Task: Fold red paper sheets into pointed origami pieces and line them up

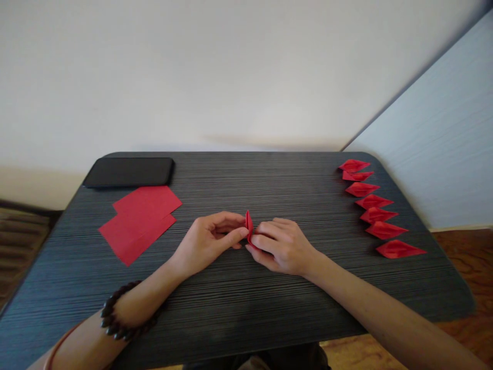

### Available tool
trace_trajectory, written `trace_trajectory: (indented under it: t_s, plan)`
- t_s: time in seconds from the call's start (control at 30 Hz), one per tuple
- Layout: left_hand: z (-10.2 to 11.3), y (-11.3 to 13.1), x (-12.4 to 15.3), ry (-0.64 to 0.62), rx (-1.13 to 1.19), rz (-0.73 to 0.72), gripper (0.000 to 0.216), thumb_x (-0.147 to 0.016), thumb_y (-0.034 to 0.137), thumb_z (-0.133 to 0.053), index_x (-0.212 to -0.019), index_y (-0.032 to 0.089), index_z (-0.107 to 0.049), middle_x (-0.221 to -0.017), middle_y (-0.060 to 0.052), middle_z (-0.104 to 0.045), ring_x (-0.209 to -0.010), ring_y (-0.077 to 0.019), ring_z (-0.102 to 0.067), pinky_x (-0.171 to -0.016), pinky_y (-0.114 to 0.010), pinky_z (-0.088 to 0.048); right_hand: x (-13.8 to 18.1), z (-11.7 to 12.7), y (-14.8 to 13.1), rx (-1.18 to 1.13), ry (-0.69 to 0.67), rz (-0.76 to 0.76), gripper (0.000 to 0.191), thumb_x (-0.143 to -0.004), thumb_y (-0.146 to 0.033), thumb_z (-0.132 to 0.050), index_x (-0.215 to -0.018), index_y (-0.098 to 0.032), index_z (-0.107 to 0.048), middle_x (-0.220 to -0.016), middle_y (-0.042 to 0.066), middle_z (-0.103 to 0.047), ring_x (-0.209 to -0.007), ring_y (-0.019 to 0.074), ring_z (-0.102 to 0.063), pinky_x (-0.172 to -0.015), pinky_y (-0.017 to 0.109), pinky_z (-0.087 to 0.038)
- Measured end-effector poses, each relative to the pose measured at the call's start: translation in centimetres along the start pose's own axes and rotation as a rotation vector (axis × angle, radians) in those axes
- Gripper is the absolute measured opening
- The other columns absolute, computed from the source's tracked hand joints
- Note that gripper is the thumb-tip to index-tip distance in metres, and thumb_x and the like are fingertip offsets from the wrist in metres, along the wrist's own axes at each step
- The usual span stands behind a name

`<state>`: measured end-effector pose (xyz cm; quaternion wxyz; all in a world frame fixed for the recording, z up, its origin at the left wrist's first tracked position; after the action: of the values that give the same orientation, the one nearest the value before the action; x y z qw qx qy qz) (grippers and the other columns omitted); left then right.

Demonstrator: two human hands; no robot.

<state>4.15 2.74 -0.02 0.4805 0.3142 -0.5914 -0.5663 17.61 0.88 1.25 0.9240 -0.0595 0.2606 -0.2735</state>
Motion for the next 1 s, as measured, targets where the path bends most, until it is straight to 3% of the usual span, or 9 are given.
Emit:
trace_trajectory:
  t_s: [0.2,0.47,0.6,0.77,0.87,1.0]
  plan:
    - [0.0,0.1,0.0,0.001,0.011,-0.017,0.024,-0.080,0.028,-0.065,-0.100,0.014,-0.066,-0.094,-0.005,-0.071,-0.076,-0.0141,-0.067,-0.065,-0.024,-0.058,-0.4,0.3,1.0,-0.196,-0.048,-0.151,0.037,-0.086,-0.052,-0.049,-0.080,-0.017,-0.059,-0.075,0.003,-0.059,-0.064,0.0135,-0.049,-0.063,0.028,-0.035]
    - [0.2,-0.1,0.2,0.029,-0.049,-0.042,0.027,-0.082,0.031,-0.063,-0.102,0.013,-0.064,-0.093,-0.007,-0.071,-0.072,-0.0140,-0.066,-0.066,-0.026,-0.058,-0.3,-0.1,2.0,-0.325,-0.081,-0.328,0.021,-0.087,-0.032,-0.051,-0.073,-0.017,-0.057,-0.063,-0.002,-0.057,-0.057,0.0102,-0.046,-0.063,0.026,-0.034]
    - [0.2,0.0,0.5,0.116,-0.265,-0.101,0.024,-0.082,0.029,-0.060,-0.102,0.016,-0.063,-0.092,-0.006,-0.070,-0.074,-0.0154,-0.067,-0.062,-0.024,-0.057,-0.2,-0.3,2.4,-0.305,-0.066,-0.381,0.020,-0.086,-0.026,-0.051,-0.069,-0.018,-0.056,-0.058,-0.003,-0.056,-0.053,0.0096,-0.044,-0.061,0.025,-0.033]
    - [0.0,1.1,0.9,0.236,-0.629,-0.223,0.019,-0.081,0.023,-0.055,-0.099,0.017,-0.059,-0.079,0.000,-0.066,-0.062,-0.0106,-0.062,-0.055,-0.020,-0.050,-0.2,-0.3,2.0,-0.212,-0.013,-0.304,0.020,-0.086,-0.024,-0.050,-0.070,-0.017,-0.058,-0.059,-0.002,-0.058,-0.053,0.0096,-0.046,-0.059,0.024,-0.033]
    - [-0.6,1.1,0.7,0.203,-0.851,-0.190,0.007,-0.082,0.022,-0.051,-0.084,0.018,-0.056,-0.063,0.003,-0.060,-0.050,-0.0093,-0.053,-0.051,-0.021,-0.040,-0.2,-0.3,1.3,-0.100,0.015,-0.217,0.020,-0.085,-0.021,-0.049,-0.068,-0.017,-0.058,-0.059,-0.001,-0.058,-0.052,0.0102,-0.046,-0.057,0.025,-0.032]
    - [-0.9,0.7,0.5,0.170,-1.012,-0.154,0.018,-0.082,0.024,-0.048,-0.065,0.018,-0.049,-0.054,0.003,-0.055,-0.046,-0.0102,-0.048,-0.050,-0.024,-0.030,-0.3,-0.5,0.5,-0.042,0.025,-0.137,0.020,-0.084,-0.019,-0.048,-0.067,-0.017,-0.059,-0.059,-0.001,-0.059,-0.053,0.0107,-0.048,-0.057,0.026,-0.032]
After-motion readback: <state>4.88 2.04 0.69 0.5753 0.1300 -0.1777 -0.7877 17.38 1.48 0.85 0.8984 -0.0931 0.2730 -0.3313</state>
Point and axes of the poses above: each hand's wrist, its own x-axis away from the middle knuckle, its own z-axis out of the back of the hand, y = z × x, the point moved 6 cm from there along -x, towards the middle knuckle
